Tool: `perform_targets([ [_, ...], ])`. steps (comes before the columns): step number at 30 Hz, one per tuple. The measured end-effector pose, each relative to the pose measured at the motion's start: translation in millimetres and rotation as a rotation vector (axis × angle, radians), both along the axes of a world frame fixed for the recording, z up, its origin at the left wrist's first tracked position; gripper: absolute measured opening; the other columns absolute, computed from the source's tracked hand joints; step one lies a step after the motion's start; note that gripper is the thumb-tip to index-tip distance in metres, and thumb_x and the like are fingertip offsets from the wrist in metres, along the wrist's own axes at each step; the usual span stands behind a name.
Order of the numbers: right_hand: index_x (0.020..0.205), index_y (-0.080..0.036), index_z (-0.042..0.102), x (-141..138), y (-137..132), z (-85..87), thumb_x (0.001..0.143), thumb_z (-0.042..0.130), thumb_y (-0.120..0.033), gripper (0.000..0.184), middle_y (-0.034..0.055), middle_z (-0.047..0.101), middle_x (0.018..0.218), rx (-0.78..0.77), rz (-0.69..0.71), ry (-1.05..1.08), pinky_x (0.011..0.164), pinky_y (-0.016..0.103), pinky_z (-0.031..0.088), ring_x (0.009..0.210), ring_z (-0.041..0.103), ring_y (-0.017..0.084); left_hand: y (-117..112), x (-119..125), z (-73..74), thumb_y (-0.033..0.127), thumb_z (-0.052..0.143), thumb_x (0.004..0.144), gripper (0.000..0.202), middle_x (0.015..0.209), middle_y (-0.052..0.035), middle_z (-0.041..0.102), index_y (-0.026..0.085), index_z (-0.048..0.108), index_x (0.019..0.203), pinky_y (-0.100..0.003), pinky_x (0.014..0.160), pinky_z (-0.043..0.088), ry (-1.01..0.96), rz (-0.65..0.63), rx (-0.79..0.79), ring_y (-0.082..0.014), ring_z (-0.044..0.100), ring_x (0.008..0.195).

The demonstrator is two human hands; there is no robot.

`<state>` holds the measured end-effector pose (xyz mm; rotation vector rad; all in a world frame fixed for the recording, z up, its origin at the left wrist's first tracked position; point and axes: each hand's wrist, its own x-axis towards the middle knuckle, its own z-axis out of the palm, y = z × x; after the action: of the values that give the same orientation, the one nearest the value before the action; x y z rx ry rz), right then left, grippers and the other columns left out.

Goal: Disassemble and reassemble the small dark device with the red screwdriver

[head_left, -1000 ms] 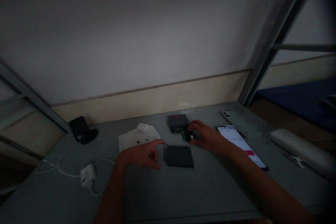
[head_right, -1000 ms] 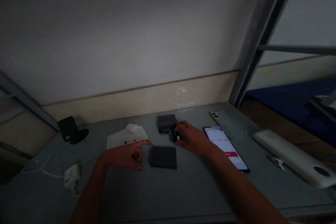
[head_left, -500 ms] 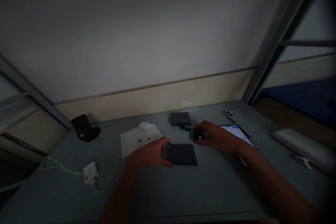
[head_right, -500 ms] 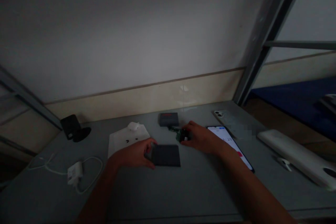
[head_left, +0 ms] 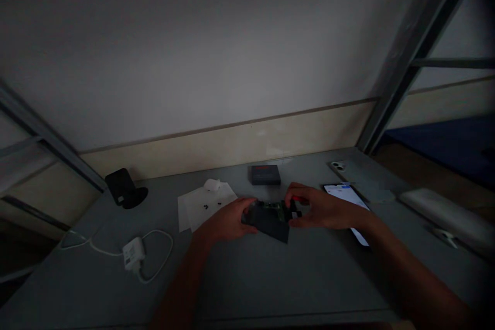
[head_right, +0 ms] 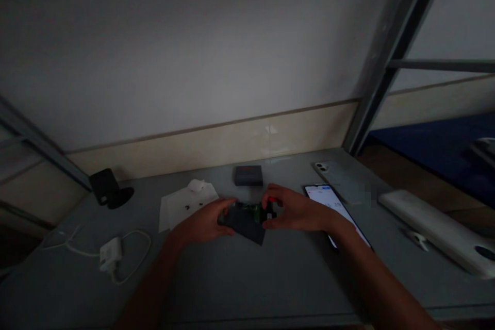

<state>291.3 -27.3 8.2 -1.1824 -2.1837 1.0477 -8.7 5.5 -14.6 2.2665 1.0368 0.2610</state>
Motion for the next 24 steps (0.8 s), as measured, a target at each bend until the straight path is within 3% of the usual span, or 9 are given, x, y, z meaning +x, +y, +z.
perform_targets([
  [10,0.095,-0.023,0.065,-18.2,1.5,-14.3,0.073,0.078,-0.031,0.027,0.0030,0.056,0.108,0.103,-0.012,-0.039,0.079,0.032,0.052,0.089,0.062,0.020,3.3,6.7,-1.3,0.043,0.090,0.063,0.060,0.104,-0.0058,0.064,0.019,0.061,0.111,-0.032,0.080,0.046,-0.027,0.077,-0.017,-0.0246,0.061,0.095],
  [24,0.100,-0.023,0.065,-19.7,4.1,-19.4,0.074,0.077,-0.027,0.029,0.0033,0.056,0.110,0.055,0.023,-0.011,0.082,0.033,0.052,0.091,0.062,0.020,3.9,7.0,-2.2,0.042,0.092,0.058,0.060,0.099,-0.0035,0.064,0.019,0.062,0.105,-0.030,0.077,0.044,-0.051,0.086,-0.008,-0.0230,0.060,0.092],
])
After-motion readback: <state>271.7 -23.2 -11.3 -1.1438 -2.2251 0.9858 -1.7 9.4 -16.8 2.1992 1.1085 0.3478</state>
